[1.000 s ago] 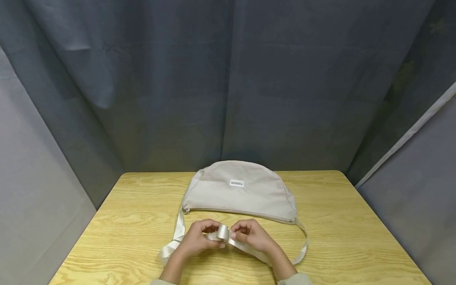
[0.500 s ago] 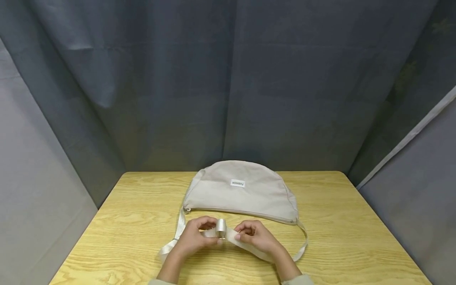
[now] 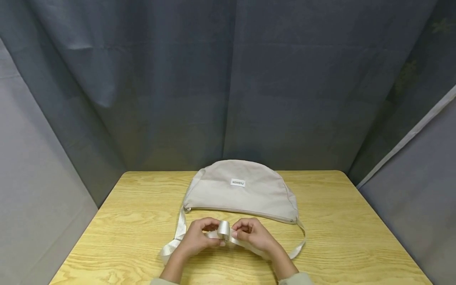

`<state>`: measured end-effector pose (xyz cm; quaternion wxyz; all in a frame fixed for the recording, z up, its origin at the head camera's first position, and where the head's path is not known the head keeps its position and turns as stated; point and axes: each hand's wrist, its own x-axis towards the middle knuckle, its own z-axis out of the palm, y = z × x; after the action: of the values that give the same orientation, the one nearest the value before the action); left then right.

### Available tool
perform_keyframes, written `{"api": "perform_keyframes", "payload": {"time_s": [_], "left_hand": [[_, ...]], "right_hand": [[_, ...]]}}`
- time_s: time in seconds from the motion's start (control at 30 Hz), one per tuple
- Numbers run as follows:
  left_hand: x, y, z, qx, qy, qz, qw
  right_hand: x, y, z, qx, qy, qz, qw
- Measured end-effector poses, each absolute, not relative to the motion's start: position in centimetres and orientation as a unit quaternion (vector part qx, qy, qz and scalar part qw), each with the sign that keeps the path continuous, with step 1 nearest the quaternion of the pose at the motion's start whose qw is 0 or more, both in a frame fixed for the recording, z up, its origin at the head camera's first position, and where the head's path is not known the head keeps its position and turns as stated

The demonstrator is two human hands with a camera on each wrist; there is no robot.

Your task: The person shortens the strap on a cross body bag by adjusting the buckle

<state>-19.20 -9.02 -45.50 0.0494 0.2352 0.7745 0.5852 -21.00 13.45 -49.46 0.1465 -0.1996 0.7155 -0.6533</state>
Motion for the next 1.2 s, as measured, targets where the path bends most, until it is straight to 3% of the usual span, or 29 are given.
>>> {"api": "perform_keyframes", "payload": {"time_s": [0.33,0.7,1.2], "left_hand": [[-19.4,-9.3,-46.0,0.237,0.776,0.584,0.031],[-21.0,-9.7,-49.4,0.238,0.781,0.577,0.016],[-20.6,-10.8,-48.6,0.223,0.807,0.546,0.016]], "right_hand": [[-20.3,12.5,-49.4,-0.237,0.712,-0.649,0.124],[-18.9,11.7,-47.0,-0.234,0.738,-0.626,0.093],[-18.4,12.1,-46.3,-0.223,0.749,-0.62,0.07]]}}
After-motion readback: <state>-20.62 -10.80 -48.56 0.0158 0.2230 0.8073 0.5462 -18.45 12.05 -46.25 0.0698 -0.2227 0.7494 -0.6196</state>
